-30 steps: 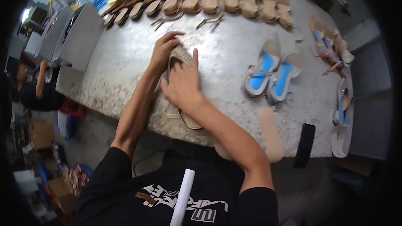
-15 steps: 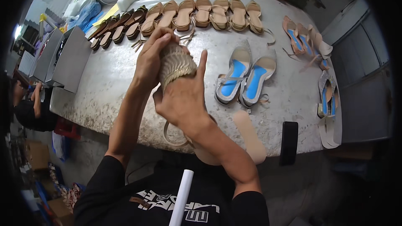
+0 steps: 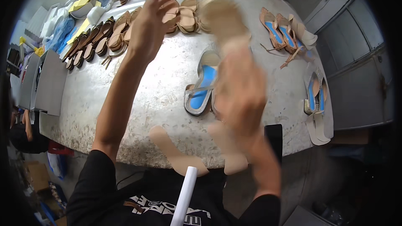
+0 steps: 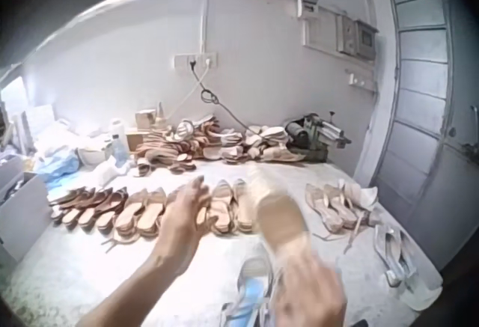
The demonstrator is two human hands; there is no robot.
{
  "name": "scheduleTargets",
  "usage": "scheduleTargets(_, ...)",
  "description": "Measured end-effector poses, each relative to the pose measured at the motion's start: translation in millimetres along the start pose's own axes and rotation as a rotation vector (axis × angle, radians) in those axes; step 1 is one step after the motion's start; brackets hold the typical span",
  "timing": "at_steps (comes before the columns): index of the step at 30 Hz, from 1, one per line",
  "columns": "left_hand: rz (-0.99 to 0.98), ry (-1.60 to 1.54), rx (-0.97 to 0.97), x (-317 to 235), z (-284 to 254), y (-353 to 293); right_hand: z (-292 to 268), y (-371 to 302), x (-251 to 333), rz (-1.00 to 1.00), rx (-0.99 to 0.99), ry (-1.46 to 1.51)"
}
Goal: Place insoles into shoe uppers and press them down to secure them.
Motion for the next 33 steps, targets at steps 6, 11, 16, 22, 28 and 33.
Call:
scheduleTargets(6,0.067,0.701,0.364,53.8,-35.6,-106.9,167.3,62.5,-274.2,0.225,0.056,-0.25)
scheduleTargets(11,0.038,0.87,0.381,59.7,-66.3,-189.1,244.2,47.5,-298.9,0.246,0.305,-0.053)
scheduleTargets(16,0.089,1.131,0.392,45.1,-92.4,-212.1,128.7,49.7,-203.5,-0.065,0.244,-0.109)
scheduleTargets(22,0.244,0.795,0.428,25.2,-41.9,-227.4,-39.2,-147.1,9.5,0.349,0.762,0.116)
scheduleTargets(28,0.47,1.339,0.56,108.0,103.8,-159.9,-25.9,-168.0,20.9,0.963,0.67,0.174)
scheduleTargets(33,0.064,1.844,0.631,150.6,137.7,-137.9,-107.2,-154.4,85.8,0.593,0.503,0.437)
Point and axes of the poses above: each hand's wrist, its own y-axis towards the middle knuckle, its own z-axis out of the palm, x = y × z, the point moved 4 cm from there along y, towards the middle knuckle
